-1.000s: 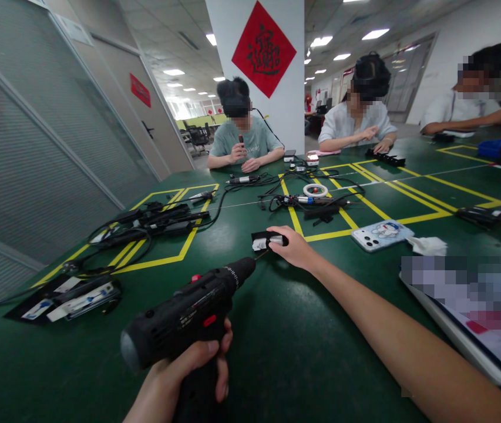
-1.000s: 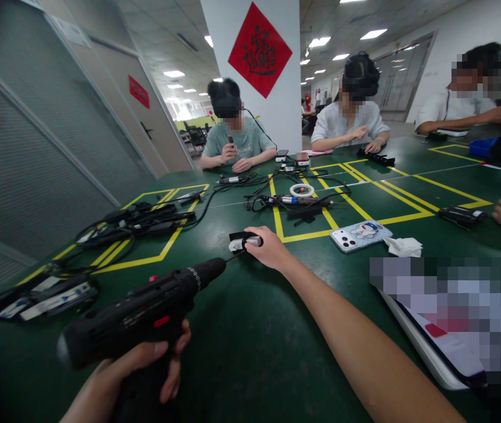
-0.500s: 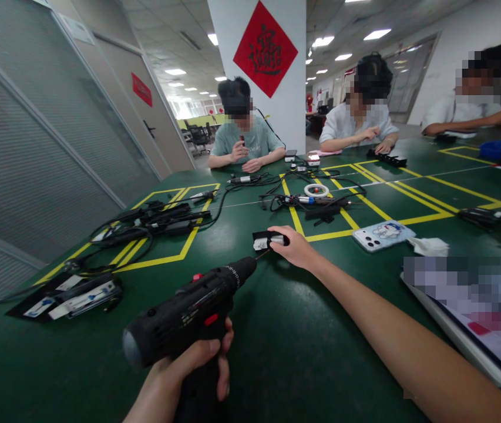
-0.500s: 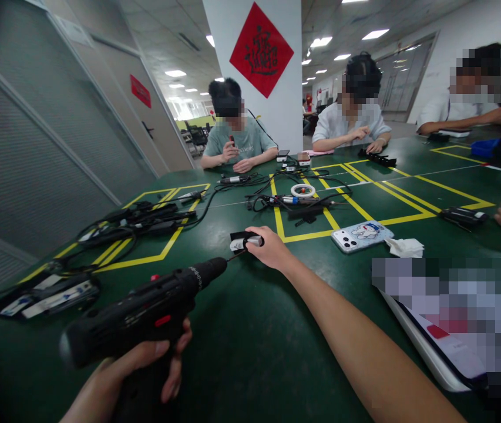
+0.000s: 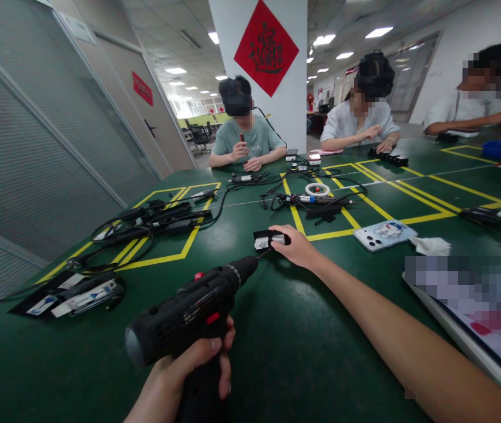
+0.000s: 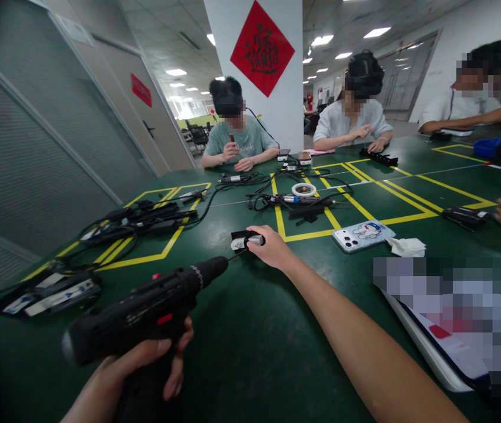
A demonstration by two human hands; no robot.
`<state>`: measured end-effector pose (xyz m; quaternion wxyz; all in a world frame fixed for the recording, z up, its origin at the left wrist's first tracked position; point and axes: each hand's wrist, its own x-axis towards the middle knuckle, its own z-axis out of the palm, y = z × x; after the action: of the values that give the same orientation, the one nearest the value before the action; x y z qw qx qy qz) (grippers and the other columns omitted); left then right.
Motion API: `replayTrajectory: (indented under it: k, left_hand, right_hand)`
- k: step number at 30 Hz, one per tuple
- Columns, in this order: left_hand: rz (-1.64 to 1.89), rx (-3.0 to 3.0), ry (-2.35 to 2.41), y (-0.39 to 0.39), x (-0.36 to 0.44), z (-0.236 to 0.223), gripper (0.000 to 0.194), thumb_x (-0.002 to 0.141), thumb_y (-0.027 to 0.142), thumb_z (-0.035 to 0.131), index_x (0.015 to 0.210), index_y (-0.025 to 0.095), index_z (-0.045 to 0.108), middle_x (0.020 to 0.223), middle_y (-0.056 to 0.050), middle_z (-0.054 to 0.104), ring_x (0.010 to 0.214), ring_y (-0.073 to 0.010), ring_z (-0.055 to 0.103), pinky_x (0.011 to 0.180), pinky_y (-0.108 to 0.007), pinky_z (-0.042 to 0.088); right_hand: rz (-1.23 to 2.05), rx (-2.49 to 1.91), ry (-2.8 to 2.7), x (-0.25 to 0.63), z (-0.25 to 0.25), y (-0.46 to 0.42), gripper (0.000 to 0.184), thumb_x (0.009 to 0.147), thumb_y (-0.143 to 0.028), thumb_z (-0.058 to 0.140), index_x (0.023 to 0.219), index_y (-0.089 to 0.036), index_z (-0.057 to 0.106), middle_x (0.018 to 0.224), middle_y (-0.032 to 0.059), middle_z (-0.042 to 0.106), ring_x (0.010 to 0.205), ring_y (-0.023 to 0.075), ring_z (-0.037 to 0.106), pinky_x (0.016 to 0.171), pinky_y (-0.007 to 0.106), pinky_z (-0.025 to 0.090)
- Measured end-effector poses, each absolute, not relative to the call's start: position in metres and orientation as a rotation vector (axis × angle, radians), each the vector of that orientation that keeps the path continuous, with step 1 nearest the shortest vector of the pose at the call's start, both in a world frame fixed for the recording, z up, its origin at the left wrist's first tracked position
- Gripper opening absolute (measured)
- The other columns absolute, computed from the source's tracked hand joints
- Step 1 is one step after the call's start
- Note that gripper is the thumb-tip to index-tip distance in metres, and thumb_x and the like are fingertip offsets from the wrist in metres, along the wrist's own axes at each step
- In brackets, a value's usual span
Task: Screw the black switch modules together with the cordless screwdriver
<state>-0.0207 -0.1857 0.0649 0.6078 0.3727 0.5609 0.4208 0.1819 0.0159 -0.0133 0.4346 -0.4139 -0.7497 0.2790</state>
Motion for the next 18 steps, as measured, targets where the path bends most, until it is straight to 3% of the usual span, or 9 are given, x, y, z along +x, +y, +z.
replayTrajectory:
  k: [18]
  left_hand:
    - [0.978,0.857,1.266,-0.1856,-0.0204,0.065,0.027,0.073,0.033,0.056,0.093,0.014,0.056,0.069,-0.004,0.059,0.039,-0.0168,0.052,0.046,-0.035,0.047]
  right_hand:
    - [0.694,-1.041,-1.871,0.1815,-0.0126,0.0153,0.04,0.078,-0.025,0.057,0.118,-0.023,0.058,0.112,0.0053,0.057,0.096,0.0164,0.057,0.088,0.031,0.043]
